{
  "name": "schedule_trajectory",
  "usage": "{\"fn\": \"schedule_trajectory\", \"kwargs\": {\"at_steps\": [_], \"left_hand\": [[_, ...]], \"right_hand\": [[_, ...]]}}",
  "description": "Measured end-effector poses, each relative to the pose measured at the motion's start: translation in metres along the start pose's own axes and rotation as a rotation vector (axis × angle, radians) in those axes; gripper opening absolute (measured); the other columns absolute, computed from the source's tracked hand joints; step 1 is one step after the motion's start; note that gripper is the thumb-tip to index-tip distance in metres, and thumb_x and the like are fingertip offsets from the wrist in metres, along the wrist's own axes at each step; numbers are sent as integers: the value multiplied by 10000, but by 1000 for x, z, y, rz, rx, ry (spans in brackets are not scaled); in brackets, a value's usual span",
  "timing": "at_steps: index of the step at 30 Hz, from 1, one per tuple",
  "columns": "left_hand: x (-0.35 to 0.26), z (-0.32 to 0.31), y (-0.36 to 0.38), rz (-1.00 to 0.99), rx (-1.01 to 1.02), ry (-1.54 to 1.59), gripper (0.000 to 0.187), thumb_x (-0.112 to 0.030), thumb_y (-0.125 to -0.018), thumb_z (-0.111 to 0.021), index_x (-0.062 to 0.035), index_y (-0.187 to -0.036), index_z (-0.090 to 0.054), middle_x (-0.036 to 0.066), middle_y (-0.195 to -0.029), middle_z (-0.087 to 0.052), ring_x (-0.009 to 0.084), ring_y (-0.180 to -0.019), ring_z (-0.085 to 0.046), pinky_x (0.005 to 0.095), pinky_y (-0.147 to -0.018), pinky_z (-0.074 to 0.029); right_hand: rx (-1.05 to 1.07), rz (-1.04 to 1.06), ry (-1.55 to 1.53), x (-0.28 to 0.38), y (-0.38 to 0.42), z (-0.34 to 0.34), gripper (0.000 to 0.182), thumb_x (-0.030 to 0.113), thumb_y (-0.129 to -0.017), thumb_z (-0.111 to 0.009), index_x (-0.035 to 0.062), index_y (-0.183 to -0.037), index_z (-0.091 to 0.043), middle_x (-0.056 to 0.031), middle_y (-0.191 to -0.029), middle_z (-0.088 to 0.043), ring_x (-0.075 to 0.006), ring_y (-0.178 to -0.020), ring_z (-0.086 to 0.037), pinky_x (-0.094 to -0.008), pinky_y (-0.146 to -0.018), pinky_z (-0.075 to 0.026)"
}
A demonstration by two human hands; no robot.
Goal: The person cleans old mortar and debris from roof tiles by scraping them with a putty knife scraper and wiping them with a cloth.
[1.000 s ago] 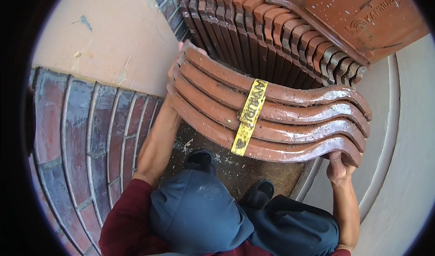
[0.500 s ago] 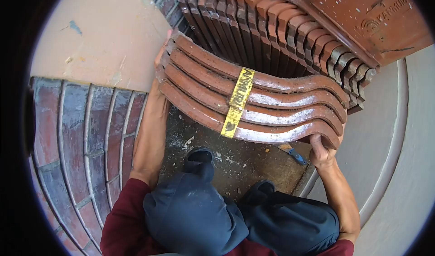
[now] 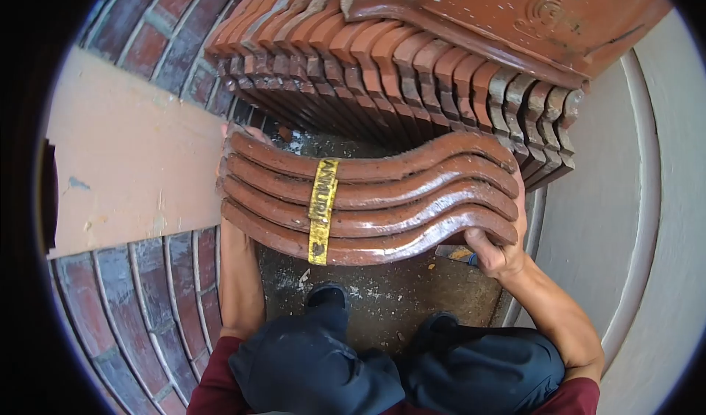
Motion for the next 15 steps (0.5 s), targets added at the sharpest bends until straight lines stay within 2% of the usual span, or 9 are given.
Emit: {"fn": "schedule_trajectory", "kwargs": {"at_steps": [2, 3, 6, 8, 9, 12, 13, 15], "left_hand": [[2, -3, -7, -7, -168, -18, 467, -484, -1080, -459, -74, -1031, -678, 61, -925, -713, 191, -843, -686, 347, -801, -575], [2, 2, -7, -31, -148, -105, 441, -462, -1087, -456, -78, -1092, -673, 62, -999, -718, 196, -893, -689, 355, -836, -576], [9, 17, -11, -83, -147, -239, 440, -441, -1096, -442, -60, -1143, -658, 77, -1050, -712, 204, -932, -687, 357, -869, -565], [13, 23, -16, -126, -139, -327, 442, -427, -1101, -432, -48, -1176, -648, 87, -1085, -708, 210, -958, -685, 358, -890, -557], [14, 22, -16, -145, -139, -372, 444, -419, -1104, -428, -42, -1193, -644, 92, -1102, -707, 213, -971, -685, 359, -901, -553], [7, 13, -11, -188, -122, -376, 483, -420, -1108, -409, -9, -1225, -634, 121, -1163, -695, 227, -1009, -683, 364, -924, -540], [4, 5, -8, -196, -114, -353, 502, -424, -1108, -403, 5, -1233, -631, 134, -1184, -690, 233, -1021, -682, 366, -930, -535], [3, -10, 7, -332, -257, -432, 554, -444, -1108, -384, 36, -1245, -624, 152, -1208, -682, 237, -1037, -678, 363, -928, -528]], "right_hand": [[51, 72, 92, -8, -2, 6, 446, 249, -908, -672, 17, -1285, -620, -188, -1396, -556, -371, -1318, -498, -474, -1166, -325], [68, 89, 137, -11, -3, 8, 506, 248, -907, -673, -5, -1335, -576, -192, -1400, -553, -363, -1336, -489, -465, -1171, -323], [15, 14, 74, -11, -9, 6, 731, 245, -927, -696, -53, -1507, -365, -169, -1392, -573, -289, -1330, -509, -419, -1162, -353], [-85, -123, -170, 3, -15, -5, 742, 235, -940, -703, -33, -1533, -348, -152, -1384, -582, -264, -1308, -528, -415, -1146, -376], [-76, -143, -169, 4, -16, -4, 774, 225, -946, -720, -24, -1554, -311, -133, -1391, -579, -228, -1279, -544, -390, -1129, -395], [-86, -188, -160, 8, -17, -4, 800, 231, -943, -728, -28, -1559, -289, -130, -1384, -586, -228, -1279, -546, -387, -1117, -406], [-96, -196, -169, 7, -16, -5, 733, 246, -936, -743, -14, -1518, -382, -137, -1408, -556, -246, -1299, -533, -400, -1123, -398], [-73, -203, -61, 2, -14, -1, 663, 247, -931, -750, -5, -1467, -454, -145, -1430, -524, -262, -1314, -521, -408, -1126, -393]]}}
Point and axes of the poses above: each hand's wrist, its own y-axis away from the middle knuckle, its own z-axis out of the back of the hand, x = y × z, the point moved 1 cm from there along -y, towards the middle knuckle
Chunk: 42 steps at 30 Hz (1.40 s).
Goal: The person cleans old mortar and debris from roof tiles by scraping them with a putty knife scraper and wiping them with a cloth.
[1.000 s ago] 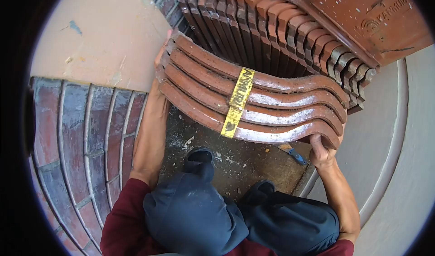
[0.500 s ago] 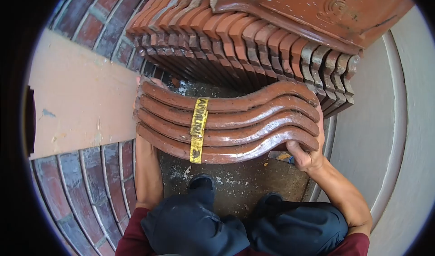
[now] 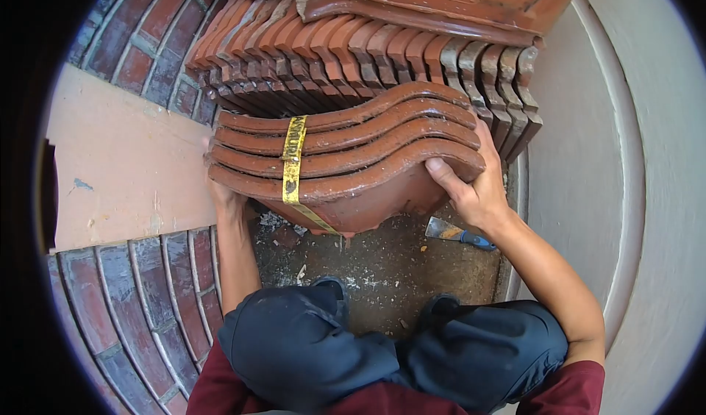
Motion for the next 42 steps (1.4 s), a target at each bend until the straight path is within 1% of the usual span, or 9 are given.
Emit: {"fn": "schedule_trajectory", "kwargs": {"at_steps": [4, 7, 9, 15, 18, 20, 23, 29, 42], "left_hand": [[0, -7, 39, -257, -121, -211, 626, -435, -1129, -266, 78, -1321, -570, 175, -1245, -671, 259, -1150, -634, 416, -1011, -499], [5, -8, 52, -333, -160, -287, 514, -319, -1119, -403, 96, -1414, -472, 206, -1258, -659, 315, -1096, -646, 427, -995, -482], [9, -13, 53, -362, -241, -483, 611, -457, -1106, -357, 92, -1221, -599, 168, -1162, -683, 247, -1041, -634, 381, -940, -480], [33, 8, 33, -444, -167, -499, 647, -74, -993, -624, 88, -1519, -282, 277, -1275, -602, 422, -1077, -593, 531, -928, -448], [21, -6, 38, -411, -223, -492, 481, -278, -1049, -500, 93, -1352, -463, 243, -1200, -647, 348, -1046, -618, 481, -927, -459], [4, -28, 43, -412, -289, -551, 734, -563, -1083, -349, 95, -1094, -674, 180, -1079, -704, 236, -1003, -638, 383, -907, -482], [10, -16, 40, -381, -238, -385, 671, -515, -1082, -401, 106, -1156, -644, 218, -1126, -693, 302, -1011, -655, 417, -924, -487], [41, 40, 35, -849, -162, -972, 518, -383, -1077, -475, 86, -1268, -584, 237, -1207, -662, 371, -1015, -659, 445, -976, -491], [18, 5, 72, -326, -98, -359, 507, -389, -1081, -465, 57, -1303, -563, 217, -1228, -649, 349, -1056, -641, 437, -994, -487]], "right_hand": [[-17, -1, -22, 4, 2, -3, 573, 254, -922, -764, -1, -1385, -542, -151, -1442, -491, -279, -1325, -508, -417, -1124, -391], [-16, -17, -83, 4, 5, -5, 583, 255, -920, -767, -5, -1386, -533, -140, -1400, -530, -267, -1296, -530, -409, -1117, -399], [-12, -3, -90, 5, 4, -5, 586, 259, -921, -765, -7, -1387, -527, -135, -1371, -553, -260, -1275, -546, -406, -1111, -406], [-55, -80, -11, 4, 0, -6, 587, 316, -930, -746, -14, -1370, -542, -139, -1344, -572, -259, -1251, -562, -408, -1088, -429], [-65, -64, 43, 0, 2, -6, 587, 356, -925, -747, -15, -1344, -570, -143, -1332, -595, -264, -1230, -581, -409, -1069, -449], [-56, -81, 31, -2, 4, -7, 588, 361, -927, -745, -10, -1348, -569, -142, -1301, -624, -270, -1206, -598, -407, -1060, -459], [-12, -88, 19, -3, 3, -6, 605, 381, -925, -752, -2, -1356, -568, -146, -1249, -668, -255, -1162, -625, -404, -1015, -495], [144, 29, 32, -12, 17, -3, 433, 303, -918, -768, 23, -1232, -669, -142, -1224, -683, -261, -1139, -647, -427, -987, -513], [291, 528, 391, -6, 46, 0, 322, 194, -794, -818, 146, -1103, -738, -91, -1198, -695, -348, -1179, -624, -483, -1032, -482]]}}
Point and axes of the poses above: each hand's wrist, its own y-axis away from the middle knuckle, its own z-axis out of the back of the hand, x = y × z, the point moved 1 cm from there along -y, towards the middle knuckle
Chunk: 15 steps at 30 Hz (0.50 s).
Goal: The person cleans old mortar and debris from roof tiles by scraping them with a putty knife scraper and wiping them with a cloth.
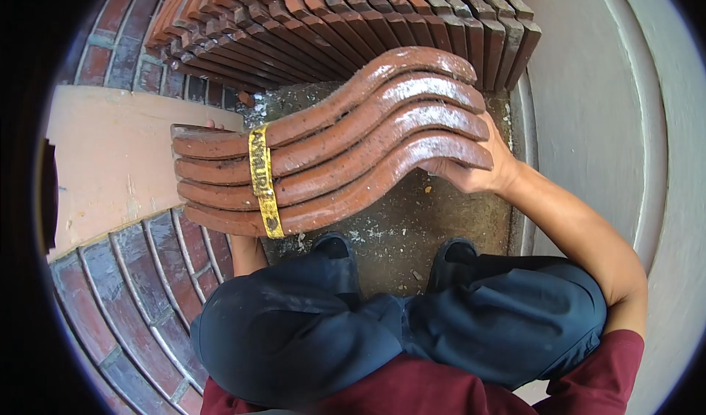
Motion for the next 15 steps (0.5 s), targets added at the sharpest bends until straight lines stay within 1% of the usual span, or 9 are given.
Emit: {"fn": "schedule_trajectory", "kwargs": {"at_steps": [4, 7, 8, 9, 12, 15], "left_hand": [[0, 0, 0, 99, 38, 100, 504, -390, -1082, -461, 48, -1313, -556, 211, -1234, -645, 342, -1069, -635, 435, -1000, -486], [0, 3, 3, 174, 64, 161, 502, -392, -1083, -459, 41, -1321, -551, 207, -1239, -642, 337, -1078, -631, 433, -1004, -485], [-1, 5, 6, 200, 67, 180, 502, -392, -1084, -458, 39, -1324, -550, 205, -1241, -641, 335, -1081, -630, 432, -1006, -484], [-2, 6, 8, 217, 71, 190, 501, -392, -1084, -457, 36, -1327, -548, 204, -1242, -640, 333, -1084, -628, 432, -1007, -484], [-4, 6, 10, 257, 83, 212, 499, -394, -1085, -455, 30, -1335, -543, 200, -1247, -637, 328, -1094, -624, 430, -1011, -483], [-4, 6, 10, 282, 88, 237, 498, -395, -1086, -452, 23, -1343, -538, 195, -1252, -634, 323, -1103, -620, 428, -1015, -482]], "right_hand": [[116, 66, 50, -3, 13, -3, 299, 274, -818, -789, 181, -1099, -741, -67, -1207, -684, -339, -1221, -587, -505, -1076, -435], [120, 28, -15, -11, 24, -6, 389, 383, -842, -739, 169, -1165, -708, -69, -1276, -639, -344, -1268, -549, -549, -1099, -400], [118, -186, -176, -4, 29, -9, 440, 418, -839, -730, 165, -1198, -694, -76, -1309, -621, -353, -1281, -537, -560, -1110, -385], [130, -179, -184, -5, 33, -10, 478, 443, -841, -721, 166, -1229, -683, -84, -1326, -612, -366, -1293, -522, -569, -1122, -363], [170, -43, -120, -13, 43, -11, 591, 518, -847, -692, 166, -1321, -650, -108, -1378, -582, -407, -1329, -479, -595, -1159, -298], [210, 36, -46, -22, 57, -15, 526, 490, -861, -688, 185, -1290, -672, -89, -1344, -612, -390, -1318, -498, -581, -1152, -311]]}}
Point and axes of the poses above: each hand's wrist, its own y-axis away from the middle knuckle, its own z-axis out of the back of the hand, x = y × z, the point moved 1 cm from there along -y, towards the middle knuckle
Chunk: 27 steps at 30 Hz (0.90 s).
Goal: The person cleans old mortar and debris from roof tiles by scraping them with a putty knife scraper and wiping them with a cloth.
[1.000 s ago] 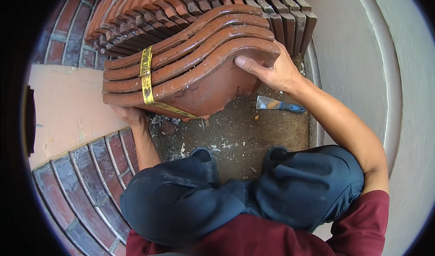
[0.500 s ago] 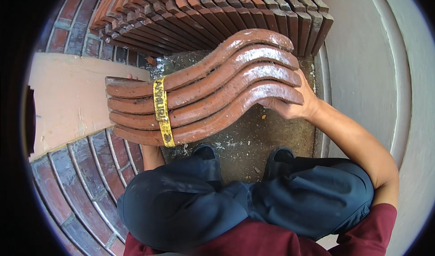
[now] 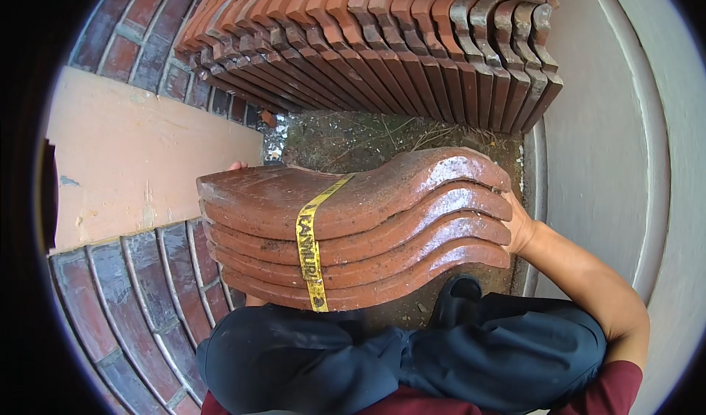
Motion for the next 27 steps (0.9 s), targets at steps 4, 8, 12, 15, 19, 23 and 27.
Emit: {"fn": "schedule_trajectory", "kwargs": {"at_steps": [4, 8, 12, 15, 19, 23, 27], "left_hand": [[1, 0, -2, 28, 17, 13, 496, -397, -1087, -449, 14, -1354, -532, 189, -1258, -630, 316, -1115, -614, 426, -1021, -481], [3, -4, -1, 48, 35, 28, 495, -398, -1088, -446, 5, -1364, -525, 183, -1264, -626, 309, -1128, -609, 423, -1026, -480], [3, -7, -3, 68, 45, 34, 494, -400, -1089, -443, -4, -1375, -519, 177, -1271, -622, 302, -1141, -603, 421, -1032, -478], [2, -8, -3, 81, 48, 45, 493, -401, -1090, -440, -11, -1383, -514, 173, -1276, -619, 297, -1150, -599, 419, -1036, -477], [1, -13, -1, 99, 57, 48, 493, -403, -1091, -437, -20, -1394, -507, 167, -1282, -615, 290, -1162, -593, 417, -1042, -476], [0, -15, 0, 112, 60, 52, 493, -404, -1093, -434, -29, -1405, -501, 161, -1288, -611, 283, -1175, -587, 414, -1047, -475], [4, -13, -7, 133, 62, 78, 493, -406, -1094, -430, -38, -1415, -494, 155, -1295, -607, 276, -1187, -582, 412, -1053, -474]], "right_hand": [[155, -108, 91, 3, 12, -3, 488, 479, -874, -684, 201, -1276, -681, -75, -1314, -631, -355, -1304, -522, -578, -1162, -312], [123, -111, 92, 7, 5, -1, 464, 450, -890, -681, 193, -1277, -678, -77, -1304, -639, -340, -1294, -534, -556, -1155, -331], [83, -110, 74, 9, 1, 3, 441, 413, -905, -678, 181, -1280, -672, -81, -1302, -643, -334, -1285, -543, -535, -1139, -356], [63, -117, 62, 7, -2, 3, 424, 385, -916, -676, 172, -1282, -668, -85, -1301, -646, -330, -1279, -550, -519, -1126, -375], [39, -138, 43, 2, -7, 4, 402, 348, -931, -674, 159, -1286, -662, -89, -1300, -650, -324, -1270, -559, -498, -1110, -399], [-1, -179, 10, -10, -12, -6, 380, 311, -946, -671, 147, -1289, -657, -93, -1298, -654, -318, -1261, -569, -477, -1094, -424], [-42, -218, -15, -22, -16, -15, 360, 274, -961, -669, 135, -1292, -651, -97, -1297, -658, -312, -1252, -578, -456, -1078, -448]]}}
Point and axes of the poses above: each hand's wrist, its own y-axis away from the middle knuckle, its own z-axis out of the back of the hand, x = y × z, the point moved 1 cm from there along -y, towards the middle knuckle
